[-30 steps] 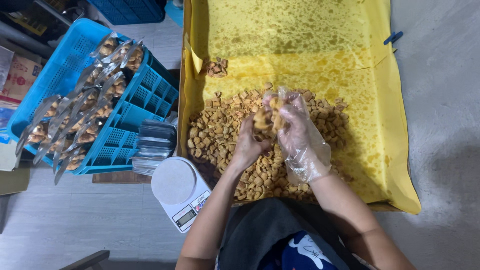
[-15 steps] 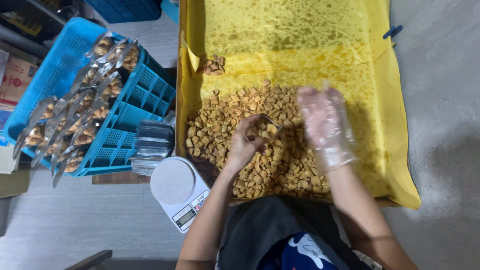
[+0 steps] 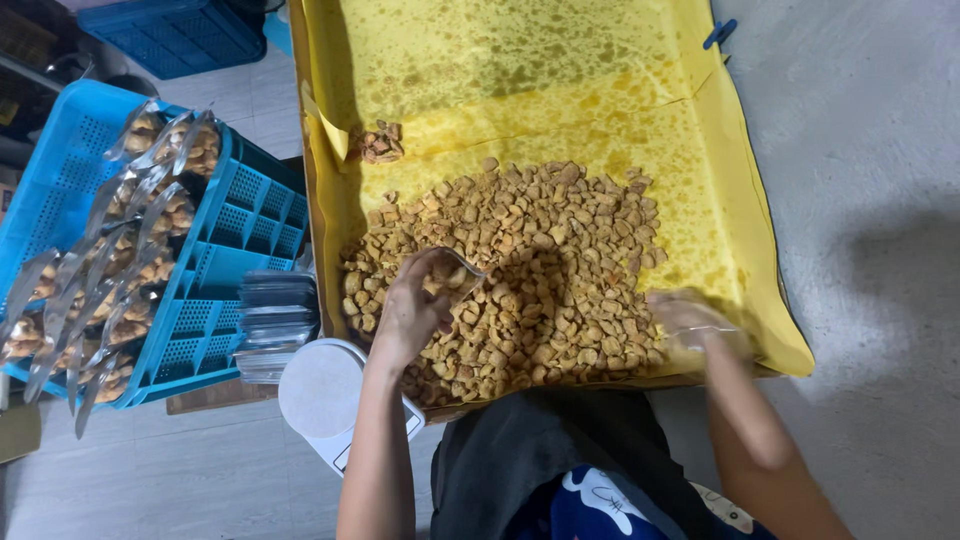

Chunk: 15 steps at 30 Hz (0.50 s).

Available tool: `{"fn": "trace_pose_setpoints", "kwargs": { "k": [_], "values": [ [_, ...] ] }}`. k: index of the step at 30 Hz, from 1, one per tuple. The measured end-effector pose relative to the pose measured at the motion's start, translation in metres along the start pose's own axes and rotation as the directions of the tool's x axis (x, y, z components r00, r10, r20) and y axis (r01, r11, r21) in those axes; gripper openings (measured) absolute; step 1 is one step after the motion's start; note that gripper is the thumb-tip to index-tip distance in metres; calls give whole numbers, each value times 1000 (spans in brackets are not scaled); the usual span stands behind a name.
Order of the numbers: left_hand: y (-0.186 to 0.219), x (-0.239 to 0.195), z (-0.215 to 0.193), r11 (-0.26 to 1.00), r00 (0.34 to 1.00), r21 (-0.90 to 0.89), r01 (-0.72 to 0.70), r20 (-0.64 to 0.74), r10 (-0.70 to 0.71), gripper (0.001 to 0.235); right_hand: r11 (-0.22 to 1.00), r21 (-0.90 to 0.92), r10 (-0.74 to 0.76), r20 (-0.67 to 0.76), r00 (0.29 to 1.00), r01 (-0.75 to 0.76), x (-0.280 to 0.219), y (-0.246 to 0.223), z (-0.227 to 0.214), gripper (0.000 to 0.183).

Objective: The person packages pieces of fried food by scooping them from a large tray into plastic pouches, weighing each pouch on a digital scale, and placing the filled pouches into a blue crate.

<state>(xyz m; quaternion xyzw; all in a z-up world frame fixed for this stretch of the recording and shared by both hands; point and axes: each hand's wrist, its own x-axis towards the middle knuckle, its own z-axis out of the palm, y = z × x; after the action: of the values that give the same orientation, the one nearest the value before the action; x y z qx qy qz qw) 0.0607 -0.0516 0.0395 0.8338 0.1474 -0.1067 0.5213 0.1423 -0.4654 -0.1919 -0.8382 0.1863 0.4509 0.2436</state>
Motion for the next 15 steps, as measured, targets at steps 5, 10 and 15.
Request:
{"fn": "trace_pose_setpoints", "kwargs": {
  "k": [5, 10, 15],
  "values": [
    [-20, 3, 3, 1000, 1000, -30, 6, -4, -6, 60, 978, 176, -105, -61, 993, 114, -17, -74, 73, 39],
    [-22, 1, 4, 997, 1000, -77, -14, 20, 15, 62, -307, 875, -952, -273, -140, 374, -74, -138, 64, 82],
    [-11, 1, 17, 978, 999, -208, -6, 35, 13, 66, 33, 995, -877, 72, 475, -91, -138, -175, 23, 50]
  ]
}}
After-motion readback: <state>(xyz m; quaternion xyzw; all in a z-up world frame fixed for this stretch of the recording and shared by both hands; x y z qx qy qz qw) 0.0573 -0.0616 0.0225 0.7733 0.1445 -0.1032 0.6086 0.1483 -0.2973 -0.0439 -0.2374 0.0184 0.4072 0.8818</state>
